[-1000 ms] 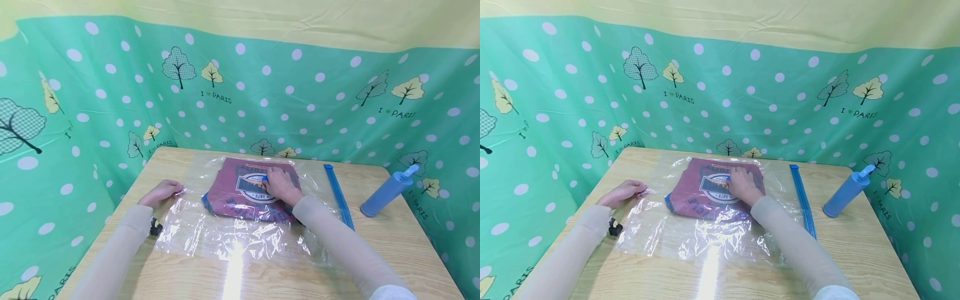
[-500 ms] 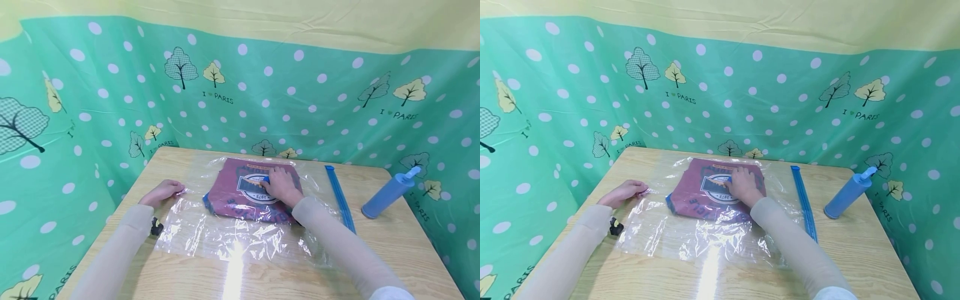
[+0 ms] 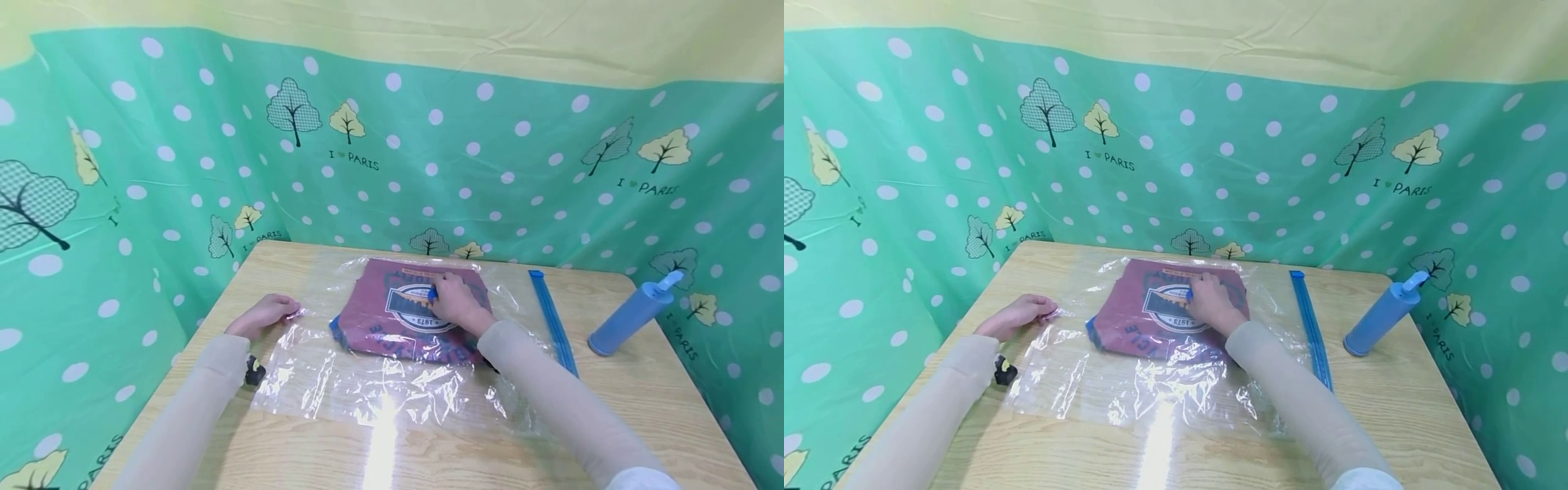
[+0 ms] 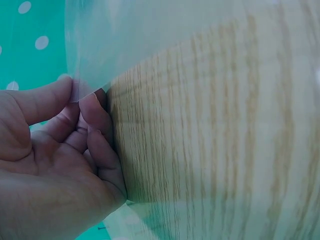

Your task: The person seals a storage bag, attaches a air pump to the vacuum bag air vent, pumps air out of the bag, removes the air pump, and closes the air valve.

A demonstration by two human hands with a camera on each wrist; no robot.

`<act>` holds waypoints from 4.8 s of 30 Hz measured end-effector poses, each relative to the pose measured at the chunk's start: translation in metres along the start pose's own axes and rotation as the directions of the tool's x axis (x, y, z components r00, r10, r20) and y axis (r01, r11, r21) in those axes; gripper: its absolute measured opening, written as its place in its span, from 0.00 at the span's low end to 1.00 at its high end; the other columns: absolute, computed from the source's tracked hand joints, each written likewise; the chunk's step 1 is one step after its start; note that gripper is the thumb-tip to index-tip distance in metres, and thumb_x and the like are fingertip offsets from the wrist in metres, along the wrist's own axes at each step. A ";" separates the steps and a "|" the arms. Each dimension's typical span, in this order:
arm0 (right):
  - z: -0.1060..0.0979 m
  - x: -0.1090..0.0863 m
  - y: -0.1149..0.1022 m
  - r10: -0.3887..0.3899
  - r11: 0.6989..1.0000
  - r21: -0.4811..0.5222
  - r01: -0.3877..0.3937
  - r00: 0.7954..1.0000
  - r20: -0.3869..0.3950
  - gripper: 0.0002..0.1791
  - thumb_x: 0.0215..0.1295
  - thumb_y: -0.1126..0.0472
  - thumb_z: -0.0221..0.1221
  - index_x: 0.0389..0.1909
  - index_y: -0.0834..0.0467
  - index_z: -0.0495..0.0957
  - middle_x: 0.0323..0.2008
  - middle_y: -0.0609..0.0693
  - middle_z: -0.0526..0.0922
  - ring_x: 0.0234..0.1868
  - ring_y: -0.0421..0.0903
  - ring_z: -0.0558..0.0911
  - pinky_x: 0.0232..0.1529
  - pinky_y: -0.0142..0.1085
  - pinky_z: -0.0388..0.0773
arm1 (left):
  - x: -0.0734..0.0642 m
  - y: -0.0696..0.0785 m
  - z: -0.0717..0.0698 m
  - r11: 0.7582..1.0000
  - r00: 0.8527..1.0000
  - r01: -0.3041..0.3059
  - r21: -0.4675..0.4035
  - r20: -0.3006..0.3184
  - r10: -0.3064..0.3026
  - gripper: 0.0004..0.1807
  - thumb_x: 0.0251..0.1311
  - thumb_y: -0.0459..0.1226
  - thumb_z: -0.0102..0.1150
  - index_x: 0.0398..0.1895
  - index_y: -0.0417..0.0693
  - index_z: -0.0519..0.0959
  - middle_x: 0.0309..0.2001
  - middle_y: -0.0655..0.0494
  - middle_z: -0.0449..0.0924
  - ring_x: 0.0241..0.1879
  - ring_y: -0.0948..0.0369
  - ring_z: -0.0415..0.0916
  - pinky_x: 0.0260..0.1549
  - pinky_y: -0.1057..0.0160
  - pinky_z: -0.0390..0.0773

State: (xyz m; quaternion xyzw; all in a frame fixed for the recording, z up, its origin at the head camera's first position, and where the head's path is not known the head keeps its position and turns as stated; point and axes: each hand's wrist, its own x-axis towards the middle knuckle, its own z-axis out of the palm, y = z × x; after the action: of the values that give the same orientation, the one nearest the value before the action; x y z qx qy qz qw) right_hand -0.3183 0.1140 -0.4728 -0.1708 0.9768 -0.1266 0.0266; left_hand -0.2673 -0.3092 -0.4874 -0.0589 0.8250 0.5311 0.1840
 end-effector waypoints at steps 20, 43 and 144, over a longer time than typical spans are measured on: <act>-0.003 -0.001 0.001 0.011 1.000 -0.019 -0.010 0.999 0.032 0.26 0.76 0.56 0.62 0.66 0.67 0.73 0.56 0.64 0.76 0.57 0.61 0.77 0.58 0.56 0.78 | -0.004 0.001 -0.001 1.000 1.000 -0.012 0.006 0.012 0.012 0.14 0.81 0.35 0.50 0.48 0.31 0.81 0.34 0.55 0.79 0.33 0.61 0.72 0.33 0.66 0.73; -0.006 -0.001 0.001 0.013 0.999 -0.031 -0.011 0.996 0.090 0.26 0.73 0.60 0.62 0.68 0.64 0.72 0.58 0.63 0.74 0.58 0.60 0.77 0.57 0.56 0.80 | 0.001 0.000 0.001 0.999 1.000 0.004 0.032 -0.012 -0.004 0.12 0.80 0.34 0.50 0.42 0.36 0.82 0.31 0.57 0.76 0.31 0.62 0.70 0.30 0.67 0.71; -0.009 -0.015 0.029 0.005 0.977 0.215 0.008 0.998 -0.060 0.19 0.71 0.67 0.66 0.59 0.69 0.78 0.57 0.66 0.78 0.62 0.62 0.75 0.69 0.56 0.70 | -0.001 0.003 0.000 0.998 1.000 -0.015 0.054 -0.003 0.015 0.12 0.80 0.34 0.50 0.41 0.35 0.82 0.32 0.57 0.77 0.34 0.60 0.71 0.35 0.65 0.72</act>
State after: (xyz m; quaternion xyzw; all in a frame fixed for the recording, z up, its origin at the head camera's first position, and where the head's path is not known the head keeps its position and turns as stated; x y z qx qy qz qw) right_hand -0.3145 0.1476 -0.4711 -0.1639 0.9576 -0.2365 0.0156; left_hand -0.2675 -0.3086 -0.4848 -0.0485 0.8398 0.5098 0.1801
